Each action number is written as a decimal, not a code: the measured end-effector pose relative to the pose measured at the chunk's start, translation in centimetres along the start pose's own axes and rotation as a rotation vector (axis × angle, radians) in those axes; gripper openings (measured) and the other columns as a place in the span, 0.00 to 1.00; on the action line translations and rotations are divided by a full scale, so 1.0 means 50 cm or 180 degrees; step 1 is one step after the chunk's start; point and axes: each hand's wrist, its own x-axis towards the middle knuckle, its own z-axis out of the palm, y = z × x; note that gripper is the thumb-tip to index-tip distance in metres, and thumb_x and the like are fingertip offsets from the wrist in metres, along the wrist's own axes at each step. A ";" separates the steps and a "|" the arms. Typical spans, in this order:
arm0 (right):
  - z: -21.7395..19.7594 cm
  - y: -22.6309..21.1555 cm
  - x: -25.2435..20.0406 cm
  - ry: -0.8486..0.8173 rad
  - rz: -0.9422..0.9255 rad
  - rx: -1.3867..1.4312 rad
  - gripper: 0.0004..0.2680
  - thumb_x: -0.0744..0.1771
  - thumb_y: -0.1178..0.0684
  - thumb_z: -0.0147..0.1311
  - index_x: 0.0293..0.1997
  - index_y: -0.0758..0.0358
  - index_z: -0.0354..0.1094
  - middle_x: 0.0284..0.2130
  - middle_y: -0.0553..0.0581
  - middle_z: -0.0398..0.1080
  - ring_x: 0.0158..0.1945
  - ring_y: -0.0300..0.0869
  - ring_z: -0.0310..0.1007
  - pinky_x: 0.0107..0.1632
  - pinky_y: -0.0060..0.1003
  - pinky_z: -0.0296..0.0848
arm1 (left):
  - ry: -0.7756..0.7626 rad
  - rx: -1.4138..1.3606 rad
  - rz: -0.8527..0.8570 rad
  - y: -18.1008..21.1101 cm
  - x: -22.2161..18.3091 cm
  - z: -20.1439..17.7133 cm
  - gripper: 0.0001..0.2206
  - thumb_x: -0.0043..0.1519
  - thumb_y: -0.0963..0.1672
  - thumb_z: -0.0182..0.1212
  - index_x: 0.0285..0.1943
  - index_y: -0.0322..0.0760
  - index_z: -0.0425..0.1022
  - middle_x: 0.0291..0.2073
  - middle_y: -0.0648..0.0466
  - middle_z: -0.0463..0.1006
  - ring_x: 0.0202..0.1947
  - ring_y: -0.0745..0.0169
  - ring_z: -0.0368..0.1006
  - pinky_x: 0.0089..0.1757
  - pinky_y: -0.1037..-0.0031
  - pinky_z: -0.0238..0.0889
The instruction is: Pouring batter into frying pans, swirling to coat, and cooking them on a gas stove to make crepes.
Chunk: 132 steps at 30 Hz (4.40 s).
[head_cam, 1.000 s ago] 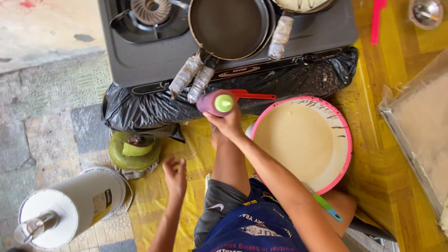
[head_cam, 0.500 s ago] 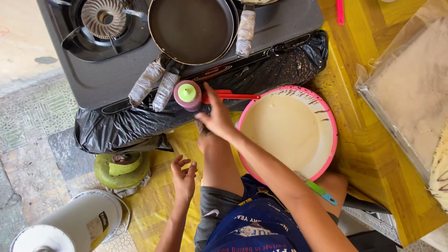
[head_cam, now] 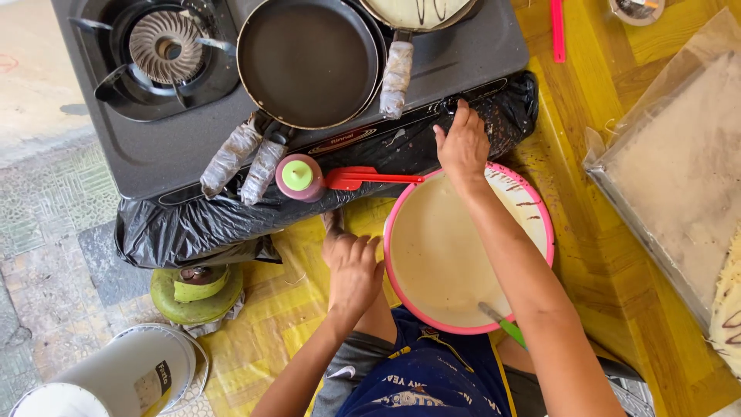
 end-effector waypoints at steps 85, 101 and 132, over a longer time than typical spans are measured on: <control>-0.685 1.163 -0.586 0.0360 0.2768 -0.0034 0.18 0.70 0.57 0.54 0.69 0.68 0.60 0.40 0.67 0.74 0.36 0.62 0.74 0.33 0.59 0.74 | -0.3725 -0.1141 -0.1316 0.587 -0.039 0.087 0.10 0.65 0.46 0.63 0.40 0.33 0.77 0.23 0.46 0.80 0.21 0.62 0.75 0.26 0.77 0.68; -0.553 1.335 -0.462 -0.1004 0.2039 -0.3365 0.31 0.63 0.44 0.62 0.74 0.59 0.53 0.42 0.51 0.71 0.34 0.43 0.74 0.22 0.36 0.68 | -0.3668 -0.1079 -0.1620 0.602 -0.030 0.113 0.13 0.63 0.49 0.65 0.38 0.33 0.77 0.22 0.47 0.78 0.21 0.62 0.73 0.27 0.76 0.69; -0.577 0.634 -0.335 -0.1450 0.2722 0.4490 0.28 0.66 0.25 0.38 0.29 0.64 0.76 0.19 0.62 0.74 0.24 0.51 0.76 0.25 0.44 0.74 | -0.1938 -0.4182 -0.0819 0.855 0.185 0.199 0.15 0.55 0.37 0.72 0.48 0.28 0.71 0.27 0.43 0.77 0.25 0.49 0.77 0.28 0.63 0.71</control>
